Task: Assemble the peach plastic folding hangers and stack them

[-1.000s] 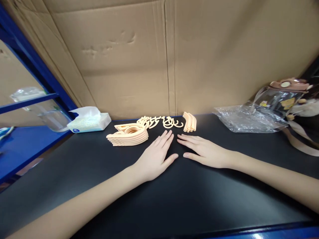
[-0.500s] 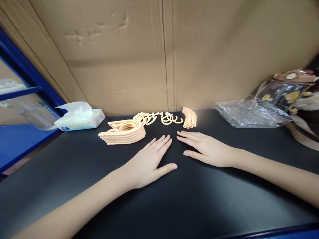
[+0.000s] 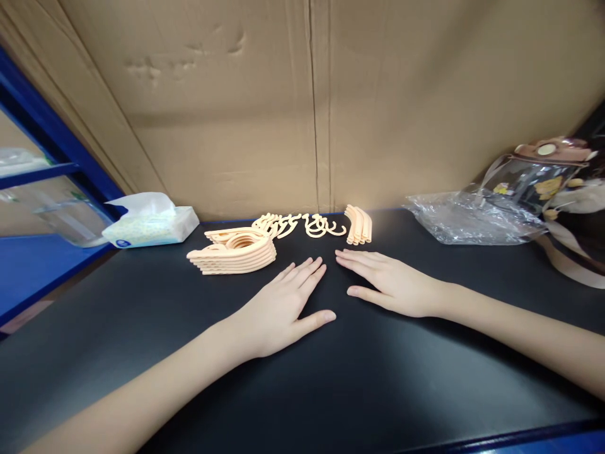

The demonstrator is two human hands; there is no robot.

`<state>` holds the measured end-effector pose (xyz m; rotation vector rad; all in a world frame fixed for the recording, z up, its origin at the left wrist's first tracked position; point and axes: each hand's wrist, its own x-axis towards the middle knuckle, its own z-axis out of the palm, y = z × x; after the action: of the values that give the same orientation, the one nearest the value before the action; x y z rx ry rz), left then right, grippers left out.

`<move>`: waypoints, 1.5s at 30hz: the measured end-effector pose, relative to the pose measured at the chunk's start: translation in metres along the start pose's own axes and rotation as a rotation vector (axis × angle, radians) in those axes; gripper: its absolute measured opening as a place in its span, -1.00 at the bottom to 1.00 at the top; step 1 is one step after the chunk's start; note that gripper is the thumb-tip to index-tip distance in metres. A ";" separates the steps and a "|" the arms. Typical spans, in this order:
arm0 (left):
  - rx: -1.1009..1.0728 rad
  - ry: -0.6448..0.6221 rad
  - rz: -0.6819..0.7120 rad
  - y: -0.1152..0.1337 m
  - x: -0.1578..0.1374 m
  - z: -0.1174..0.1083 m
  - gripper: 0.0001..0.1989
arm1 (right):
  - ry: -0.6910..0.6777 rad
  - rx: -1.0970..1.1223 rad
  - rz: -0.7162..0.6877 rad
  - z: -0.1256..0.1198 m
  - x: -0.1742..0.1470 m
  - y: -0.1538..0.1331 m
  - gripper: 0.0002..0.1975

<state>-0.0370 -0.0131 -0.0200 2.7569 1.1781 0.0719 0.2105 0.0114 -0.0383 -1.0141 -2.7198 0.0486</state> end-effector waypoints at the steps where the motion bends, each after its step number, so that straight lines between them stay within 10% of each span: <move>1: 0.002 -0.003 -0.001 0.000 0.000 0.000 -0.25 | 0.014 -0.003 0.002 -0.001 0.000 -0.001 -0.35; 7: 0.001 0.021 0.002 0.000 -0.001 0.001 -0.26 | 0.208 0.019 0.093 -0.021 0.008 0.002 -0.56; 17: -0.011 -0.001 -0.012 0.001 -0.002 -0.001 -0.24 | 0.201 -0.009 0.782 -0.050 0.061 0.073 -0.55; 45: -0.023 0.031 0.006 0.000 -0.003 -0.001 -0.27 | 0.156 -0.027 0.844 -0.027 0.069 0.099 -0.73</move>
<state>-0.0392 -0.0149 -0.0194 2.7491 1.1695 0.1282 0.2299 0.1296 -0.0084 -1.9887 -1.9784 0.0718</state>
